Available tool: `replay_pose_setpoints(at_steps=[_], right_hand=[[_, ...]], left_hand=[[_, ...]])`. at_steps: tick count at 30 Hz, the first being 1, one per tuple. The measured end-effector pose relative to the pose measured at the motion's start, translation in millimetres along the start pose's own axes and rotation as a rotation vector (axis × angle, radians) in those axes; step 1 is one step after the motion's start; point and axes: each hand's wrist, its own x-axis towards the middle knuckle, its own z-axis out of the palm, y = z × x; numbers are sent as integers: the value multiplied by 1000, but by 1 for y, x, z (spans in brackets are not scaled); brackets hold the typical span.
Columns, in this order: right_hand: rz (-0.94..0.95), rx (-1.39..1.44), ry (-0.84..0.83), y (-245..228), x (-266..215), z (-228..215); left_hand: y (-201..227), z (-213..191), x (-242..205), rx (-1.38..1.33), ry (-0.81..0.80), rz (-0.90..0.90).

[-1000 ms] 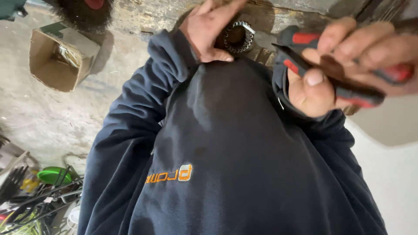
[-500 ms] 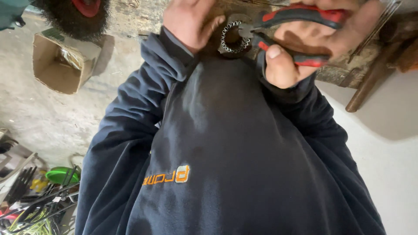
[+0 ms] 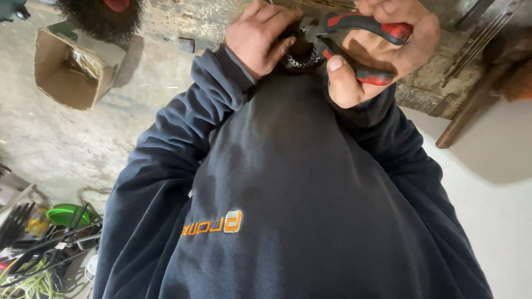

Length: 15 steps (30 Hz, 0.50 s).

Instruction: The person holds a cylindrical metal component with a central hole and multiple slots. Using a pair of pliers, they systematically extract small, white, pin-like objects from the slots and place them on the wooden workbench.

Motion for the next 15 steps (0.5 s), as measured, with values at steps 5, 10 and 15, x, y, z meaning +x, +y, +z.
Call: replay_pose_setpoints(at_steps=[5, 10, 15], right_hand=[[-50, 6, -42, -3, 6, 1], [-3, -33, -109, -19, 20, 2], [-65, 145, 26, -47, 40, -9]], left_hand=[[1, 2, 0, 2, -23, -31], [4, -3, 1, -12, -21, -9], [12, -14, 17, -97, 25, 211]])
